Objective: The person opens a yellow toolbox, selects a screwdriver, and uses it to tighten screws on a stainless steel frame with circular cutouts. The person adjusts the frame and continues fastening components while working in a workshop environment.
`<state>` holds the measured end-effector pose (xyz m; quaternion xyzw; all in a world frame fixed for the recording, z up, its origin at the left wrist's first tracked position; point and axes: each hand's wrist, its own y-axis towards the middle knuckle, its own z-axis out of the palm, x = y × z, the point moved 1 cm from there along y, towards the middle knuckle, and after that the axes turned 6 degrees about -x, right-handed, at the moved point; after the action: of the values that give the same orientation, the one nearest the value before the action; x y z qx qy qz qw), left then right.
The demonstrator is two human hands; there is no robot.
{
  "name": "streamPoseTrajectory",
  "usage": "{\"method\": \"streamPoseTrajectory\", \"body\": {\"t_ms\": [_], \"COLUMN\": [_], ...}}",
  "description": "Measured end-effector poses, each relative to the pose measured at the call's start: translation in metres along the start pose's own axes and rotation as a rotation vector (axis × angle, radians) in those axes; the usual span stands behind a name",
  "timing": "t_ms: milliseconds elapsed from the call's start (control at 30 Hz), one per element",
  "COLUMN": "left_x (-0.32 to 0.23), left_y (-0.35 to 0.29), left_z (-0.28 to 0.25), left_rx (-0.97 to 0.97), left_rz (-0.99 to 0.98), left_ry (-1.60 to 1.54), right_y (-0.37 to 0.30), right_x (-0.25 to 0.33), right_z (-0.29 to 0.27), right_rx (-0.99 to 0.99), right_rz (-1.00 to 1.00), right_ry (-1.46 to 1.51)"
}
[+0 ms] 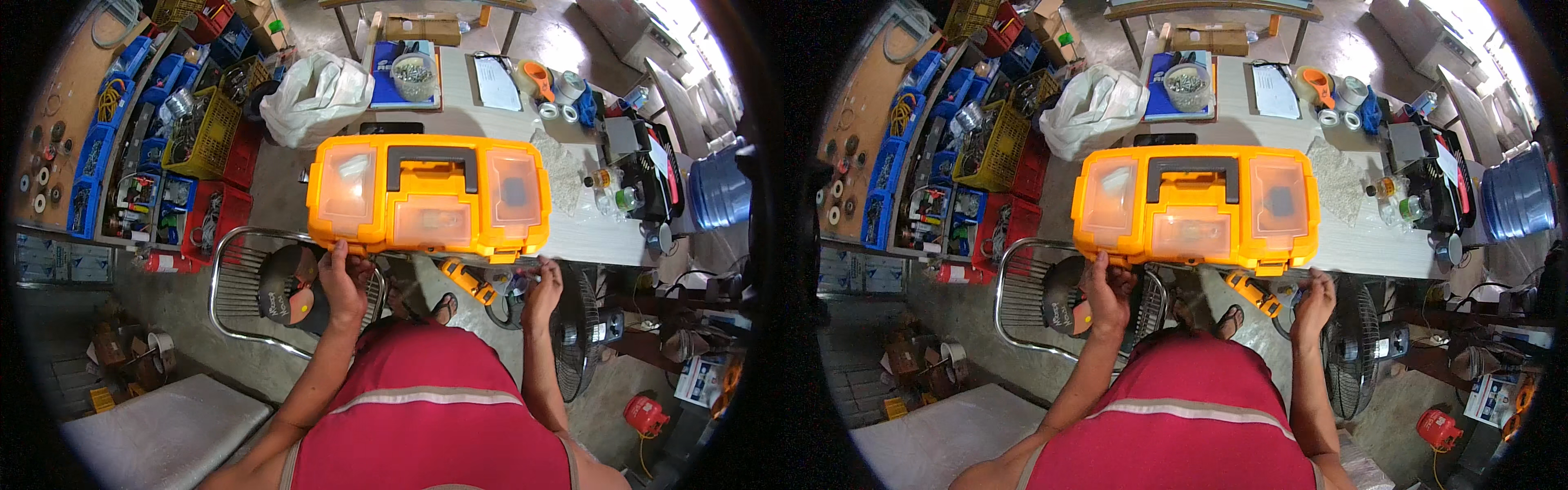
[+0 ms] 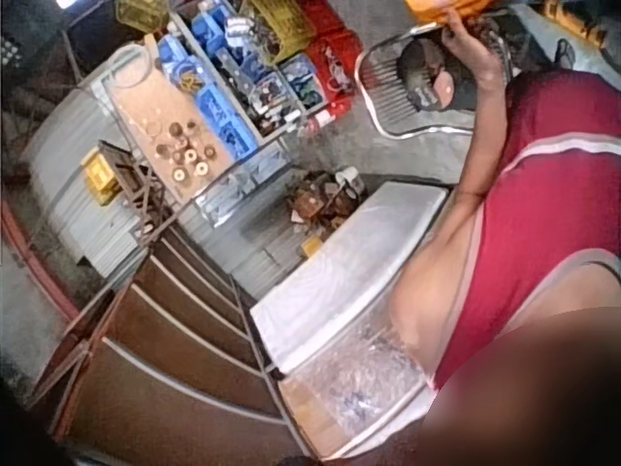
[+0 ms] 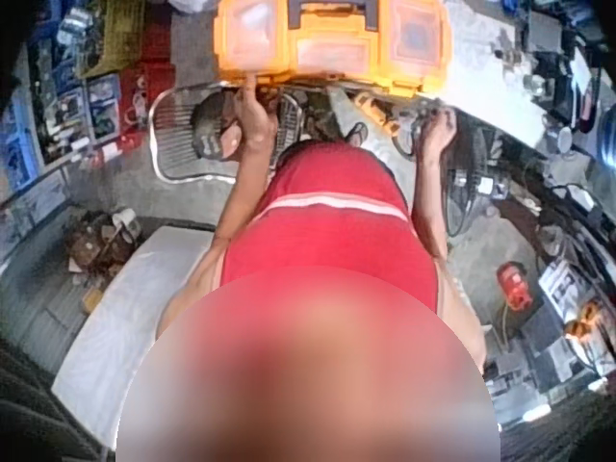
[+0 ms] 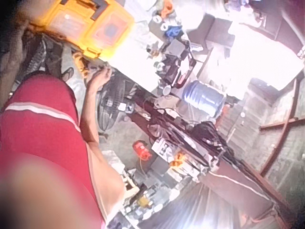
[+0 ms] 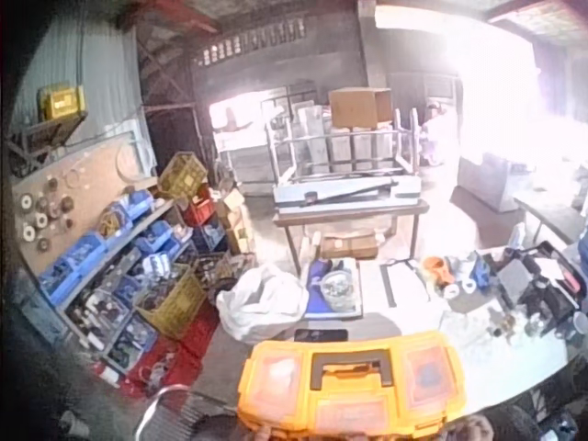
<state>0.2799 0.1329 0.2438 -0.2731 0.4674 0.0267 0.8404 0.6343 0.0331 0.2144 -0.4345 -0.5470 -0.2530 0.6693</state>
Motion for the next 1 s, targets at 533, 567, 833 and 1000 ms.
{"method": "streamPoseTrajectory", "body": {"t_ms": [533, 567, 833, 1000], "left_x": [-0.118, -0.132, -0.142, -0.157], "left_y": [0.009, 0.014, 0.081, 0.112], "left_z": [0.054, 0.064, 0.105, 0.103], "left_rx": [0.153, 0.138, -0.054, 0.115], "left_rz": [0.516, 0.517, 1.192, 0.930], "left_ry": [0.720, 0.720, 0.766, 0.646], "right_y": [-0.022, -0.019, 0.029, -0.017], "right_x": [0.155, 0.166, 0.199, 0.149], "right_z": [0.057, 0.064, 0.107, 0.113], "right_rx": [0.118, 0.164, 0.182, -0.122], "right_rz": [-0.216, -0.305, -0.704, -0.822], "right_ry": [0.065, 0.003, -0.178, -0.375]}}
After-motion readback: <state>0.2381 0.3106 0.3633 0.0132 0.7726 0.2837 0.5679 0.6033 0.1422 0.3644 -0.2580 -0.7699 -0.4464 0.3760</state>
